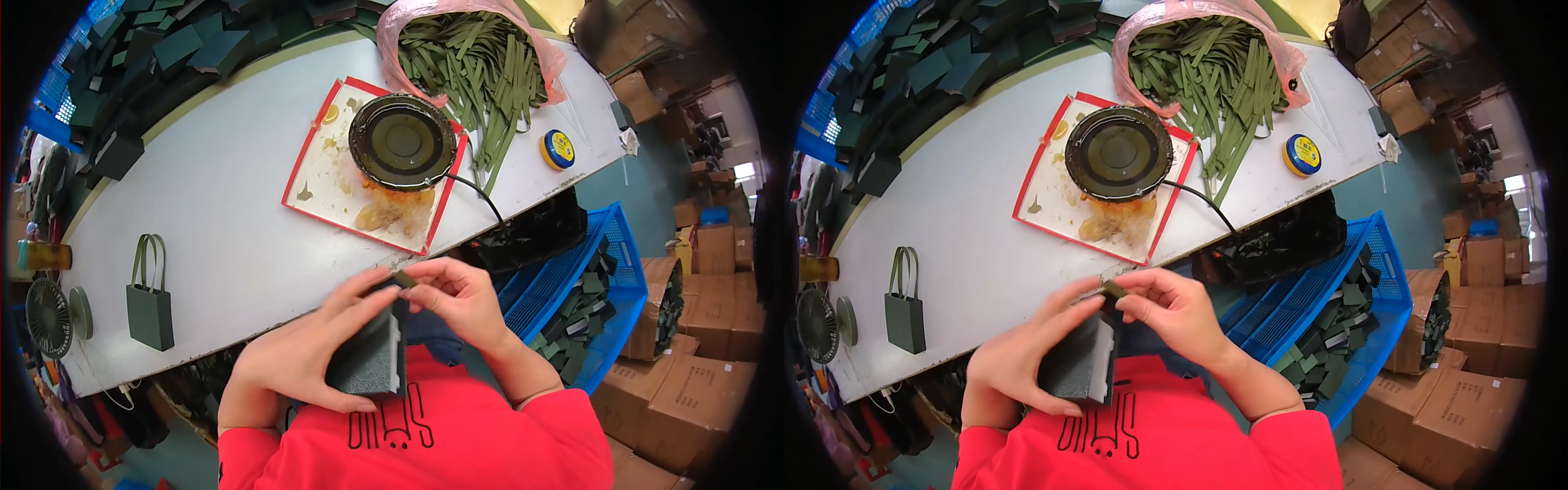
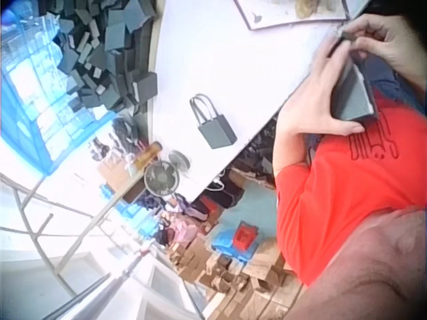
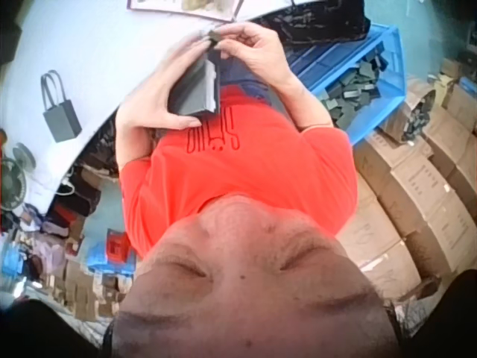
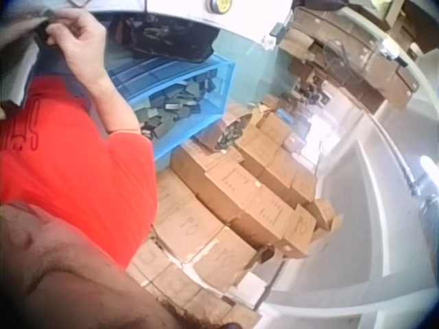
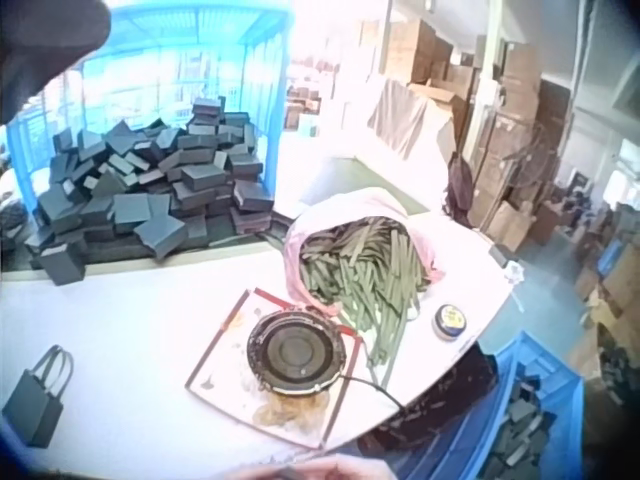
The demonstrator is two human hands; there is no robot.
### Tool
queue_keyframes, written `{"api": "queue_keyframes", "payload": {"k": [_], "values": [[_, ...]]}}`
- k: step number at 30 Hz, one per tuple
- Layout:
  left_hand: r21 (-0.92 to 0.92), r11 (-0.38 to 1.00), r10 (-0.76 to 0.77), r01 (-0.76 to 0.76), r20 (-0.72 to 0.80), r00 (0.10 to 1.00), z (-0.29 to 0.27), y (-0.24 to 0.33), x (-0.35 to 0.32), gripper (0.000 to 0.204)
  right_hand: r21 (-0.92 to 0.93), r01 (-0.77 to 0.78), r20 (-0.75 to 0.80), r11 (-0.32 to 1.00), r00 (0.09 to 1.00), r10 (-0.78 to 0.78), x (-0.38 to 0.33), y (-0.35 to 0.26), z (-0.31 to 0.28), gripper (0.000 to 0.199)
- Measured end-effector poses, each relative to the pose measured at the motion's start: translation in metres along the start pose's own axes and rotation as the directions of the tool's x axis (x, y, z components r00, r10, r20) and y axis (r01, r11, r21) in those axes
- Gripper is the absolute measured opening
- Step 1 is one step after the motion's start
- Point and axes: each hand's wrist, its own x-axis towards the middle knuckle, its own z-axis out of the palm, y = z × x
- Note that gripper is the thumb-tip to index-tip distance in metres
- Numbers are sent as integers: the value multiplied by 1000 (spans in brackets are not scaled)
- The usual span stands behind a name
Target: The person sits at a table and repeatedly assembles small green rectangular boxes. They pick up a green strip, wrap it around the box, and secure it. The person occasionally moves a blue crate of boxes to the table to continue the process.
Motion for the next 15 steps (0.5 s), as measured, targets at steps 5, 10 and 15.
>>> {"api": "queue_keyframes", "payload": {"k": [5, 10, 15], "values": [[479, 760, -200, 439, -471, 859, -21, 0, -18, 110, 21, 201, -173, 979, 966, -194, 20, -1, -34, 15], [657, 555, -172, 510, -509, 843, -36, -13, -32, 96, 162, 160, -224, 974, 967, -122, 42, -25, -40, 15], [569, 626, -195, 533, -547, 814, -29, -17, -27, 94, 208, 114, -165, 971, 983, -80, 58, -34, -41, 17]]}}
